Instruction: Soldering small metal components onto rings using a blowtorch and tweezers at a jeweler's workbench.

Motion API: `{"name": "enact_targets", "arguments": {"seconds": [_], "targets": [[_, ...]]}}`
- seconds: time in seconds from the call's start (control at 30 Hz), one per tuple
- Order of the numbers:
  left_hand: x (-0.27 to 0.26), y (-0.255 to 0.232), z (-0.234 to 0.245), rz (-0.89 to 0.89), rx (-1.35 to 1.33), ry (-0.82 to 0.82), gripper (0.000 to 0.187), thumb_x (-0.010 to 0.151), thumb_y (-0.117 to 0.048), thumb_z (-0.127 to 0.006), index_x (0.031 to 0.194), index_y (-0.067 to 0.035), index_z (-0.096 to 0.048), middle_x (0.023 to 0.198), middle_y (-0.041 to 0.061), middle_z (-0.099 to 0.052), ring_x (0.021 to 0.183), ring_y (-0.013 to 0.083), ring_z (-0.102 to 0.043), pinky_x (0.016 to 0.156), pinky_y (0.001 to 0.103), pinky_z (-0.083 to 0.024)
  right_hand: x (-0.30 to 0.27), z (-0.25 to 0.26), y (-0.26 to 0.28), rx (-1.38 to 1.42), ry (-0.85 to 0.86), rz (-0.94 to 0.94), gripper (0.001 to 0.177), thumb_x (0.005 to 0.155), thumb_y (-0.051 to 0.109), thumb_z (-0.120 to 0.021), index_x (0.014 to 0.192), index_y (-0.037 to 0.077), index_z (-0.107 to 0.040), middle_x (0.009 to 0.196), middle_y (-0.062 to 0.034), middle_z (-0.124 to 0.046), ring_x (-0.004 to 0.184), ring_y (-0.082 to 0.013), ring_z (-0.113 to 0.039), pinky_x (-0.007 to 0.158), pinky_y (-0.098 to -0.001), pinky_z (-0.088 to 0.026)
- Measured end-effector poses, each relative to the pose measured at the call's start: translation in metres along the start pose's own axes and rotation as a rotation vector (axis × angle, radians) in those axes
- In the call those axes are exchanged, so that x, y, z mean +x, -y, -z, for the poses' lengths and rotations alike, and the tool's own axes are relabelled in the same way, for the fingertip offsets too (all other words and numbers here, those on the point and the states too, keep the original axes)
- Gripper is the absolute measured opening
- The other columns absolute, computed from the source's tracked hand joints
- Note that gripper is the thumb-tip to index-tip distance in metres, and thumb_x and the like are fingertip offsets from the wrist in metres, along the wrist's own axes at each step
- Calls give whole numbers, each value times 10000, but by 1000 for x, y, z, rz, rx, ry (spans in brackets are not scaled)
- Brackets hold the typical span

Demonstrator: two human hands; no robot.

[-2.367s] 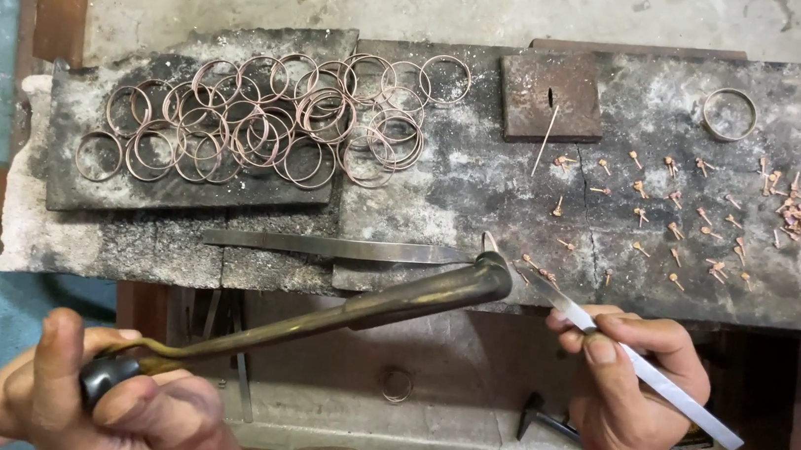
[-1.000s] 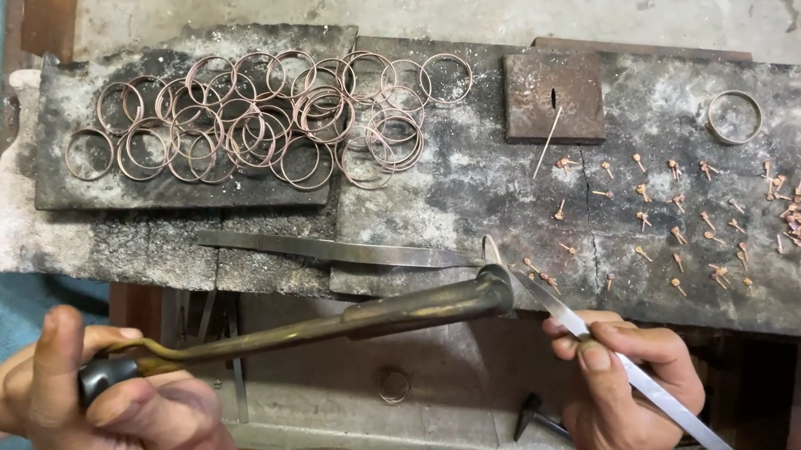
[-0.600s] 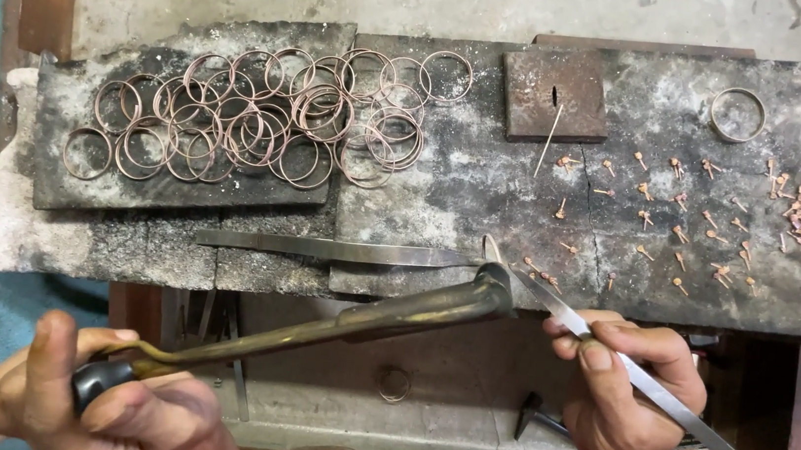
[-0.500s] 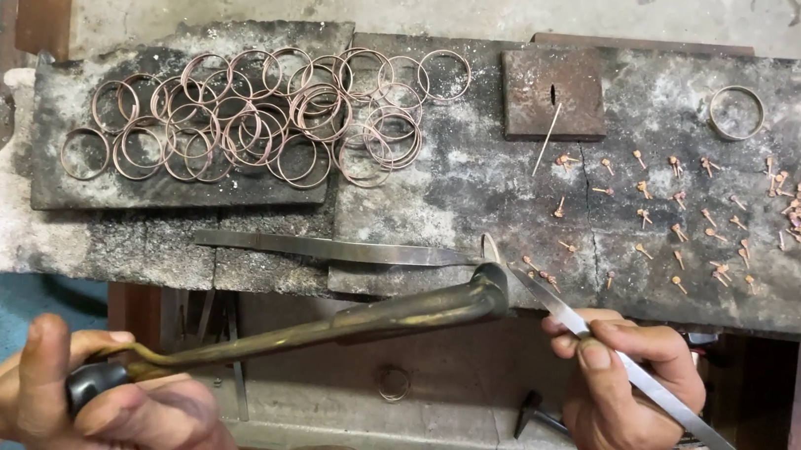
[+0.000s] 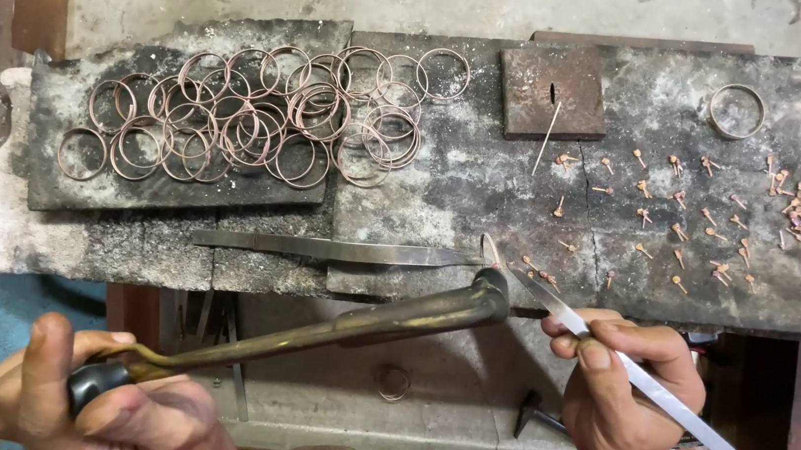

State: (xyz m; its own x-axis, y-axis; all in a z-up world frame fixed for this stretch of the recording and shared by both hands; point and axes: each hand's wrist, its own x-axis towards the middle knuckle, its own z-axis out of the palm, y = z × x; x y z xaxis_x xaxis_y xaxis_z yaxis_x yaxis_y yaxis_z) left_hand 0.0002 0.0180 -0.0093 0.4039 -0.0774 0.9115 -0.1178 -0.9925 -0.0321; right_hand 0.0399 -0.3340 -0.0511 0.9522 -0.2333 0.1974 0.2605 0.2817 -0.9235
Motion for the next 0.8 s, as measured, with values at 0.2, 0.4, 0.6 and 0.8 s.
{"name": "enact_targets", "arguments": {"seconds": [0.2,0.4,0.6,0.8], "targets": [[1,-4,3,43,32,25,344,1175,-311,-312,1261,-182,-619,1311,69,-668,775,288,-495,787,406,-380,0,1,0,1,11,-2,141,936,95,-734,1050,61,-657,848,-211,-695,829,-312,-753,738,-312,-655],[8,-18,5,179,39,57,446,1178,-344,-318,1257,-17,-612,1034,86,-698,861,304,-461,811,396,-377,0,1,1,13,10,-12,148,932,89,-733,1052,51,-655,903,-265,-696,832,-311,-751,742,-305,-654],[13,-20,-1,196,38,6,505,1172,-349,-320,1296,42,-614,746,76,-599,850,302,-440,831,381,-364,0,1,0,-1,11,-2,159,933,107,-737,1061,63,-654,880,-256,-691,820,-309,-745,751,-324,-648],[11,-12,-4,131,16,-37,506,1156,-333,-338,1251,63,-639,721,72,-596,777,285,-440,760,377,-356,0,1,1,3,12,-8,149,930,98,-735,1050,61,-655,866,-250,-692,826,-314,-747,753,-322,-648]]}}
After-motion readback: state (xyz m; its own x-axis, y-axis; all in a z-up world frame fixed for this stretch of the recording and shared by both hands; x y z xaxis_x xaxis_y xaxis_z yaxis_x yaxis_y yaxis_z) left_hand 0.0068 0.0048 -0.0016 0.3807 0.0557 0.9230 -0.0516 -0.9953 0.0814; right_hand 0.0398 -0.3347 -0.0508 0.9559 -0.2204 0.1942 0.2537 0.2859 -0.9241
